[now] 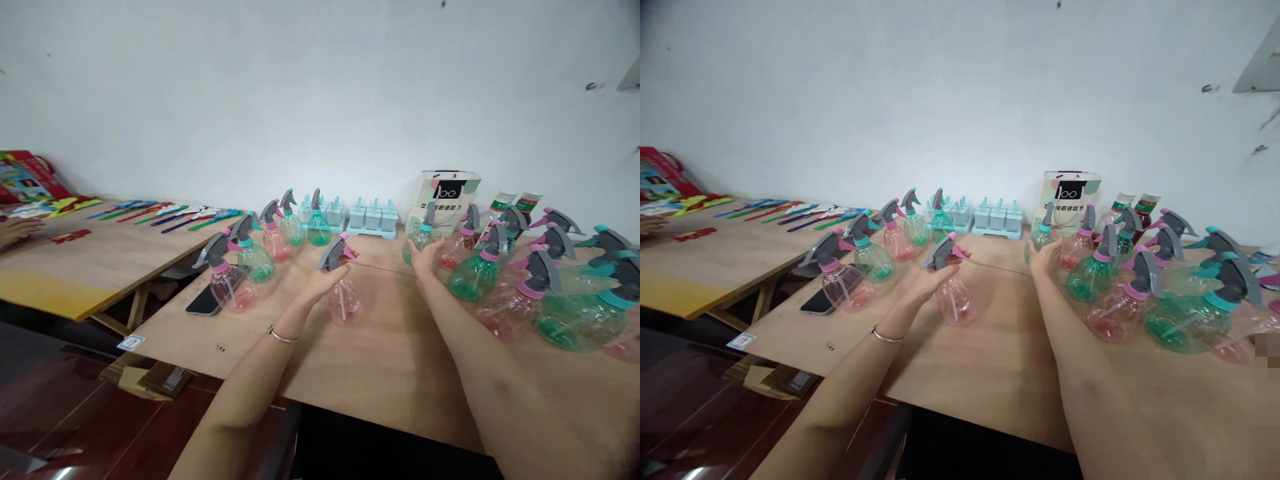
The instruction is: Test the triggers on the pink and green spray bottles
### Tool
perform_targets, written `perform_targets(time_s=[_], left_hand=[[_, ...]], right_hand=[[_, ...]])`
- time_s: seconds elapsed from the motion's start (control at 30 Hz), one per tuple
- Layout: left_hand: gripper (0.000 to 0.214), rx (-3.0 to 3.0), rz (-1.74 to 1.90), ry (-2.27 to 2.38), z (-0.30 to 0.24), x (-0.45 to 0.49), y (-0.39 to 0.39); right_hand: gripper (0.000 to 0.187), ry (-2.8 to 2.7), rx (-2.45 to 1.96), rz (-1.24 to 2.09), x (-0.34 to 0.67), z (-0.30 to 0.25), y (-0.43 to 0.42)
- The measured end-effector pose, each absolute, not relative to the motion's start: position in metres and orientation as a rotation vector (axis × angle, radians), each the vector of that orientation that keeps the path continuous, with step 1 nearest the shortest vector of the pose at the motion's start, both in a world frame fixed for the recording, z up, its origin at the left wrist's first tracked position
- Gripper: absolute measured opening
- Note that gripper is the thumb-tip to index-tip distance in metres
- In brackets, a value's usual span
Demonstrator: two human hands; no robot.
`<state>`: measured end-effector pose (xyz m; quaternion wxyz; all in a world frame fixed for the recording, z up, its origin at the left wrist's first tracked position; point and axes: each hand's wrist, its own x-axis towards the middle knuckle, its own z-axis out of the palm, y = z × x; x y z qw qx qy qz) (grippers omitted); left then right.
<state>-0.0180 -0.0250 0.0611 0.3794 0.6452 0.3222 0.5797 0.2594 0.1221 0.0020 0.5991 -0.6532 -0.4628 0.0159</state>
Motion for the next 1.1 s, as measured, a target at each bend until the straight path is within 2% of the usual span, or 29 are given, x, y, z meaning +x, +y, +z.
perform_targets(time_s=[0.13, 0.23, 0.37, 0.53, 0.73, 0.83, 0.97, 1.1], left_hand=[[0.032, 1.385, 1.464, 0.797, 0.062, -0.028, -0.020], [0.034, 1.248, 1.488, 0.716, 0.063, -0.032, -0.017], [0.024, 1.281, 1.521, 0.661, 0.064, -0.035, -0.016], [0.009, 1.262, 1.541, 0.598, 0.070, -0.040, -0.022], [0.026, 1.234, 1.375, 0.668, 0.079, -0.034, -0.033], [0.023, 1.191, 1.412, 0.682, 0.080, -0.028, -0.037], [0.033, 1.191, 1.496, 0.680, 0.078, -0.023, -0.038], [0.029, 1.238, 1.438, 0.657, 0.077, -0.021, -0.038]], right_hand=[[0.104, -1.227, -1.324, 0.085, 0.244, -0.014, 0.095], [0.096, -1.354, -1.238, 0.164, 0.232, -0.022, 0.054], [0.083, -1.436, -1.186, 0.224, 0.222, -0.027, 0.005], [0.080, -1.433, -1.171, 0.262, 0.218, -0.026, -0.011], [0.080, -1.420, -1.166, 0.258, 0.218, -0.027, -0.009], [0.080, -1.423, -1.164, 0.264, 0.218, -0.027, -0.010], [0.079, -1.419, -1.156, 0.278, 0.218, -0.026, -0.010], [0.078, -1.419, -1.156, 0.292, 0.218, -0.027, -0.009]])
